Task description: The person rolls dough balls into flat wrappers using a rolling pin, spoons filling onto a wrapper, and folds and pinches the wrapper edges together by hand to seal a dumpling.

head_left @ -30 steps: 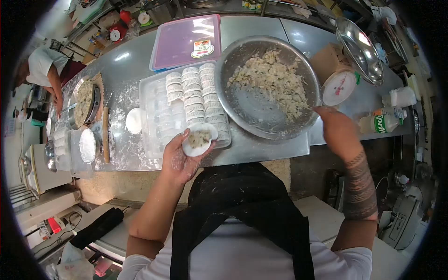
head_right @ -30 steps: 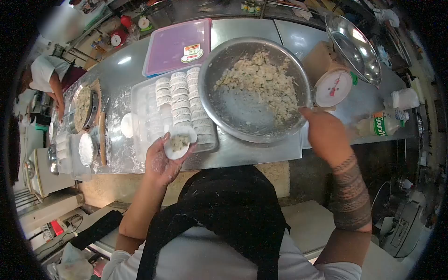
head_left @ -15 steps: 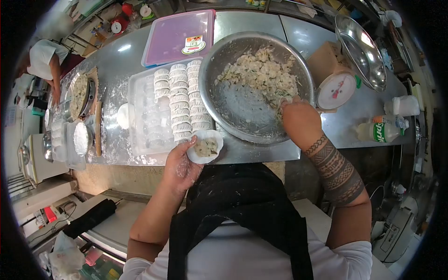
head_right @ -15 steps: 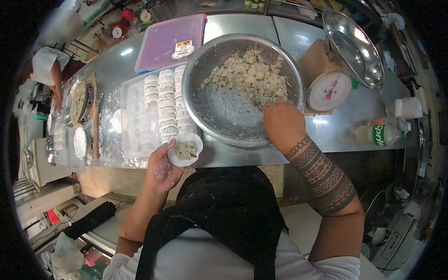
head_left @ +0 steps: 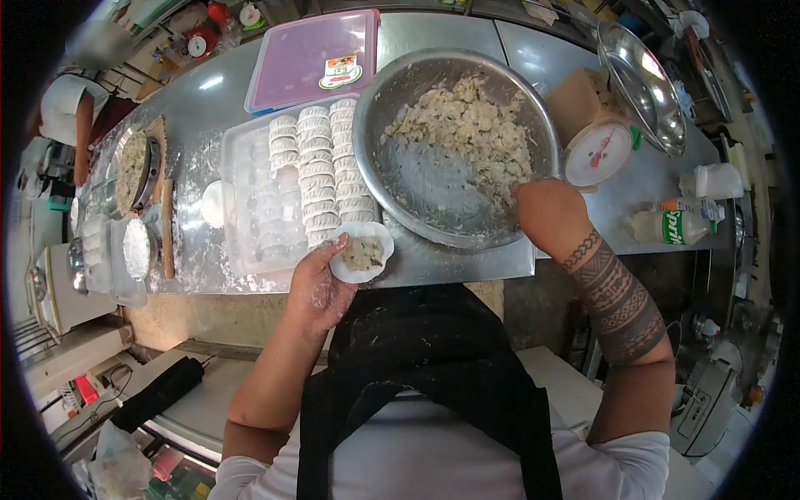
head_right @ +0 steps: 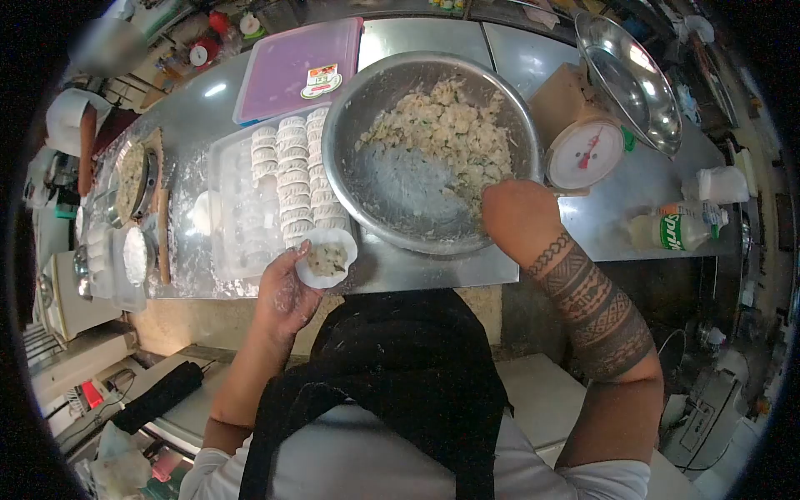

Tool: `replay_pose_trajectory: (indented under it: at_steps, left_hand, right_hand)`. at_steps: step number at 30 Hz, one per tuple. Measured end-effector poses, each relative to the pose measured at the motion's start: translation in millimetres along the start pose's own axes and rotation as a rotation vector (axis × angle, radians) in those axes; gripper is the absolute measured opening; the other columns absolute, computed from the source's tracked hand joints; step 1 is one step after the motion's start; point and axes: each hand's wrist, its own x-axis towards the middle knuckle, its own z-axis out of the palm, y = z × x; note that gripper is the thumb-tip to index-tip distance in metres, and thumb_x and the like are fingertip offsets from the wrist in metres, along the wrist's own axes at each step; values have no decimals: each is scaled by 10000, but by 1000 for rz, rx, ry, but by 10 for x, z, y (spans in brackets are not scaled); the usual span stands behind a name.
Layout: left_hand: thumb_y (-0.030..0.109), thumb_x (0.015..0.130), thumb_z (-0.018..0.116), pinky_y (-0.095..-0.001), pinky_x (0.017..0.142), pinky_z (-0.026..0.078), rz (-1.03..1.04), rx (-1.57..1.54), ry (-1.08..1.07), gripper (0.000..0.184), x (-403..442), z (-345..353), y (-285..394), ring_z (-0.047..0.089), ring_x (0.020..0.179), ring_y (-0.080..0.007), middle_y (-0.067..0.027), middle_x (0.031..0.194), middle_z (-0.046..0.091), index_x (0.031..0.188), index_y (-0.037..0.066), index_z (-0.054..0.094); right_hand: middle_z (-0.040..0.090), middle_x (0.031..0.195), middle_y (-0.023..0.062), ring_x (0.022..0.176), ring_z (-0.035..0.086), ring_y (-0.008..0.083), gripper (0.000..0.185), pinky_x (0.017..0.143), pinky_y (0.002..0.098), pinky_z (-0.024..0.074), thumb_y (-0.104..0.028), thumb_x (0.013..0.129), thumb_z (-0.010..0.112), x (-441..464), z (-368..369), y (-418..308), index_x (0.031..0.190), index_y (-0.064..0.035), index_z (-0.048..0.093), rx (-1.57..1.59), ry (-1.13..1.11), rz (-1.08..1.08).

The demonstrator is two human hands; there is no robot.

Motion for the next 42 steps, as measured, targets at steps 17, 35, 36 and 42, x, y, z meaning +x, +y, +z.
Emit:
replay_pose_trajectory:
  at_steps: [17, 35, 36, 42]
  left_hand:
    - [176, 1006, 653, -432, 1038, 549, -32, 11, 30, 354, -24, -100, 14, 684, 1159, -293, -175, 1217, 692, 1253, -71, 595]
    - [169, 1017, 657, -382, 1014, 554, 17, 1, 12, 361, -78, -108, -18, 699, 1120, -260, -158, 1199, 697, 1273, -75, 584]
    - [169, 1017, 658, -382, 1016, 553, 19, -4, 13, 360, -85, -81, -21, 699, 1119, -260, -158, 1198, 697, 1271, -75, 585]
    - [193, 1017, 664, -380, 1023, 549, -5, 13, -19, 369, -66, -187, -44, 695, 1129, -257, -160, 1214, 693, 1266, -69, 586]
  right_hand:
    - [728, 844, 140, 801, 735, 345, 148, 687, 469, 587, -125, 875, 610, -16, 48, 18, 857, -91, 753, -85, -10, -9]
    - [721, 880, 176, 886, 718, 388, 192, 791, 517, 580, -86, 841, 605, -95, -405, 389, 940, -88, 770, -45, -114, -85]
    - [718, 863, 176, 868, 717, 389, 183, 778, 516, 581, -85, 838, 608, -82, -397, 370, 930, -85, 767, -72, -124, -79]
    - [709, 814, 168, 755, 711, 336, 217, 691, 456, 576, -78, 883, 602, -102, -317, 620, 1014, -44, 772, 191, -6, -388]
